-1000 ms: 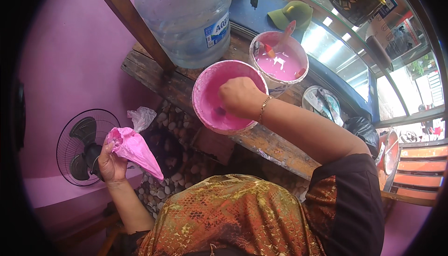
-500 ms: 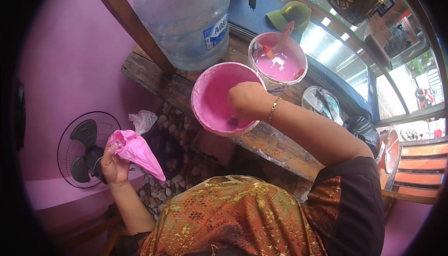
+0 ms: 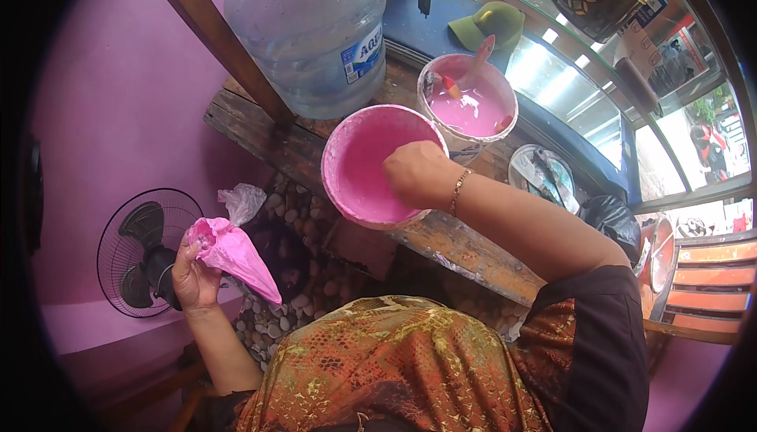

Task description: The person mixes pink paint inside two buckets using a palette knife and a brush. They also squeeze a plastic bag containing more pink pigment or paint into the buckets to mix it in.

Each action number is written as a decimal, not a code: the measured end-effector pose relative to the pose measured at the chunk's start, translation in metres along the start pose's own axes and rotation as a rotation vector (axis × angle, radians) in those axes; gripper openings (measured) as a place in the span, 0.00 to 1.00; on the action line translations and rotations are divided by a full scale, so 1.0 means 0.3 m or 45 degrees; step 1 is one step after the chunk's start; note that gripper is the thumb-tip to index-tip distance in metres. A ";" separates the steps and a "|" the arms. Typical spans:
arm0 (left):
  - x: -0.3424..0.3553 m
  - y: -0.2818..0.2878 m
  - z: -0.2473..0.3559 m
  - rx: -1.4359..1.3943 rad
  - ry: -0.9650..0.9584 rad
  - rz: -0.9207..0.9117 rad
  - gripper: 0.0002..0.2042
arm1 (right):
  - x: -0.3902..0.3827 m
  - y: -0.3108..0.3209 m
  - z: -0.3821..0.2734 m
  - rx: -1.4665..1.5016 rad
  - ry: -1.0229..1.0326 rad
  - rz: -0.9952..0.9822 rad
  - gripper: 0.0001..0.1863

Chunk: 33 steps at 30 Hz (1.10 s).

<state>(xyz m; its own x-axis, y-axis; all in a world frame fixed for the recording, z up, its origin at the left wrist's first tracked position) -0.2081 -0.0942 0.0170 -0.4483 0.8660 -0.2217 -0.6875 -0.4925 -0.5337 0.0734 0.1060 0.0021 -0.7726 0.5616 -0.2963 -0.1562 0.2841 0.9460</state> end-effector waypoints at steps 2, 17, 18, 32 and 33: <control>0.001 0.003 -0.004 -0.005 -0.001 -0.001 0.10 | 0.011 -0.006 -0.017 0.052 -0.012 -0.086 0.08; -0.012 0.003 -0.005 -0.016 -0.008 -0.010 0.11 | 0.001 -0.021 0.016 -0.023 0.004 -0.076 0.08; -0.013 0.008 -0.007 -0.017 -0.004 -0.013 0.11 | 0.000 -0.030 0.021 -0.025 0.000 -0.077 0.08; -0.013 -0.018 -0.013 -0.023 0.027 -0.011 0.11 | 0.009 -0.002 0.020 -0.067 -0.046 0.114 0.09; -0.013 -0.010 -0.013 -0.024 0.022 -0.010 0.11 | 0.008 -0.001 0.020 0.020 -0.081 0.067 0.09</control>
<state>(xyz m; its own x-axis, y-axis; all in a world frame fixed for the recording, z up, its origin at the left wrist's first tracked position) -0.2022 -0.0956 0.0164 -0.4331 0.8712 -0.2311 -0.6800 -0.4841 -0.5506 0.0753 0.1118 0.0004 -0.7389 0.6240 -0.2541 -0.1061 0.2648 0.9585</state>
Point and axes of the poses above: each hand's wrist, its own x-axis towards the middle knuckle, its own y-axis out of the back of the hand, z = x × y, the point moved 6 cm from there along x, towards the middle knuckle, and after that the axes turned 2 degrees about x, right-handed, at the moved point
